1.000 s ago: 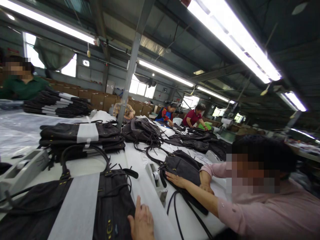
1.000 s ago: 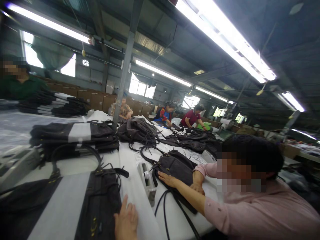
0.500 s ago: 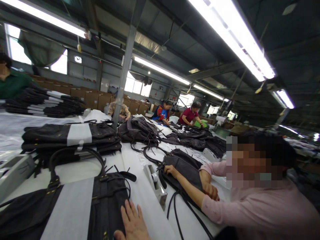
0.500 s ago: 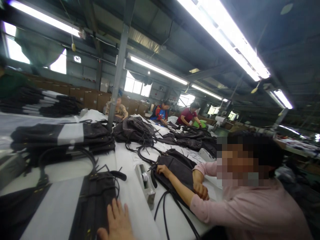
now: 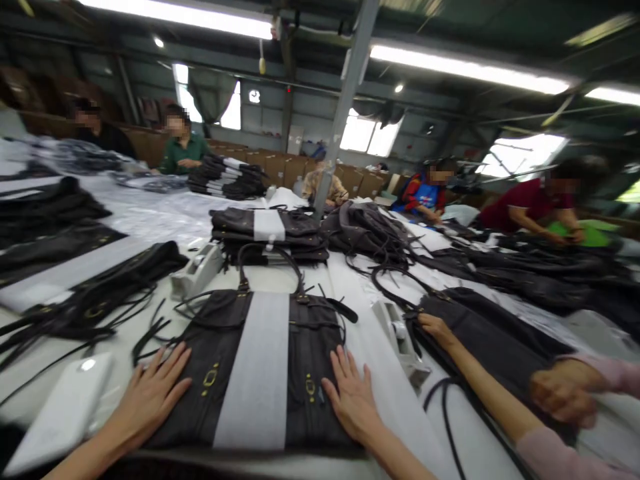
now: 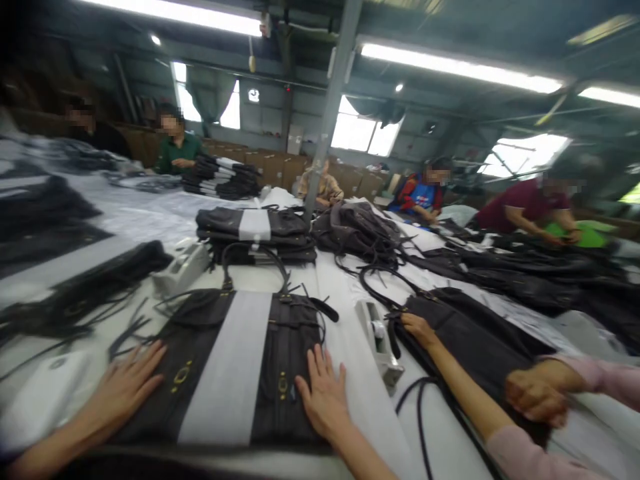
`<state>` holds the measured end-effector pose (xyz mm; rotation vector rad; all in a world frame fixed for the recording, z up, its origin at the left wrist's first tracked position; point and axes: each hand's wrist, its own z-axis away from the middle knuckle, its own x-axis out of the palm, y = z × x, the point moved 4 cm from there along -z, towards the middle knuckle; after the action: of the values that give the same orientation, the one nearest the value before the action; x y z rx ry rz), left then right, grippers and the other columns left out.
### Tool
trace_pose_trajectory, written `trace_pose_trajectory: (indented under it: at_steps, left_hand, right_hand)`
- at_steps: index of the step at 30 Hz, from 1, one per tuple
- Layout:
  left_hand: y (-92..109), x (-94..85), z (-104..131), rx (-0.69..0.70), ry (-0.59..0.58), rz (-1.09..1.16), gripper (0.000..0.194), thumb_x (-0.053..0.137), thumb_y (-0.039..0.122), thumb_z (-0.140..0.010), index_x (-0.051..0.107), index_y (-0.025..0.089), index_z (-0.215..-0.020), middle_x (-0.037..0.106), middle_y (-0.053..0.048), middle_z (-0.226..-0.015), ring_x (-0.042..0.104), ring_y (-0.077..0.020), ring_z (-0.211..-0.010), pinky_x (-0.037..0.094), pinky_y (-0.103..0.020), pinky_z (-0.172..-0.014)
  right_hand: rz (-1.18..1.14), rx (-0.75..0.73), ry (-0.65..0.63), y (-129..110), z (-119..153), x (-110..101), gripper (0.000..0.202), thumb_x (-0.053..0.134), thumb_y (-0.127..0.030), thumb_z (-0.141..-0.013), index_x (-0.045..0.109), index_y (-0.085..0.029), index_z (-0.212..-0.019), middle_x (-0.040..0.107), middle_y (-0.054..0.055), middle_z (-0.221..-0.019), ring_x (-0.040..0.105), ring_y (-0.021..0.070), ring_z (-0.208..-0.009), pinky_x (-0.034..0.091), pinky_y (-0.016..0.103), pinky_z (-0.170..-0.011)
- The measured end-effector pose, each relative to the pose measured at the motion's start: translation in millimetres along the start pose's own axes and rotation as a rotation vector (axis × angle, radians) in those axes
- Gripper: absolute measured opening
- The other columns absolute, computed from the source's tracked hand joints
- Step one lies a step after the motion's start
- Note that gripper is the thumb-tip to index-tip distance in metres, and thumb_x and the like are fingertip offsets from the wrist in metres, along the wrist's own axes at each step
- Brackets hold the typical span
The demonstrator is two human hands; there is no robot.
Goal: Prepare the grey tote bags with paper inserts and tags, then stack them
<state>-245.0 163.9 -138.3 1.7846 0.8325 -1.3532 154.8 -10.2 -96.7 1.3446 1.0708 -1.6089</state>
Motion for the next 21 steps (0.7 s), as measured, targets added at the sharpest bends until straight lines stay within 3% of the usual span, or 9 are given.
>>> trace_pose_trajectory:
  at_steps: [3,6,12,17,21]
  left_hand:
    - [-1.8,1.0,-1.5,-0.016,-0.112,0.040,0.058,0.028,0.049,-0.093,0.024,0.026,-0.146,0.025,-0.004,-0.153,0.019,-0.0319,-0.140,0.023,-0.053,-0.109]
    - [3.1,-3.7,-5.3,-0.025,-0.149,0.068,0.059,0.025,0.052,-0.093,0.021,0.027,-0.146,0.022,-0.004,-0.154,0.020,-0.0331,-0.140,0.024,-0.054,-0.109]
    - [23.1,-40.2,-8.1,0.071,-0.022,-0.148,0.060,0.032,0.055,-0.091,0.044,0.019,-0.138,0.035,-0.012,-0.148,0.019,-0.0343,-0.140,0.008,-0.060,-0.111]
    - [46.1,-74.7,-3.1,0.146,0.083,-0.220,0.056,0.030,0.046,-0.094,0.046,0.012,-0.135,0.035,-0.018,-0.147,0.019,-0.0301,-0.141,0.004,-0.055,-0.113]
    - [56.7,-69.0,13.1,0.191,0.104,-0.163,0.063,0.034,0.054,-0.091,0.043,0.014,-0.138,0.031,-0.017,-0.149,0.018,-0.0318,-0.141,0.008,-0.051,-0.115]
  right_hand:
    - [0.065,-0.014,0.010,-0.6,-8.7,6.2,0.060,0.025,-0.048,-0.094,0.023,-0.020,-0.147,0.014,0.005,-0.155,0.009,0.0265,-0.142,0.008,0.058,-0.111]
    - [0.106,-0.016,0.019,-1.1,-9.1,7.6,0.060,0.024,-0.048,-0.094,0.023,-0.020,-0.147,0.013,0.004,-0.155,0.010,0.0264,-0.142,0.011,0.058,-0.111]
    - [0.136,-0.016,0.050,0.4,-7.7,7.9,0.060,0.023,-0.049,-0.094,0.024,-0.020,-0.146,0.016,0.005,-0.155,0.014,0.0275,-0.141,0.015,0.058,-0.110]
    - [0.158,-0.016,0.053,0.3,-9.6,8.9,0.061,0.023,-0.049,-0.093,0.024,-0.020,-0.147,0.015,0.005,-0.155,0.014,0.0276,-0.141,0.016,0.058,-0.109]
    - [0.133,-0.017,0.043,-1.2,-6.9,6.7,0.062,0.023,-0.050,-0.093,0.023,-0.020,-0.147,0.014,0.004,-0.155,0.012,0.0276,-0.142,0.015,0.058,-0.110]
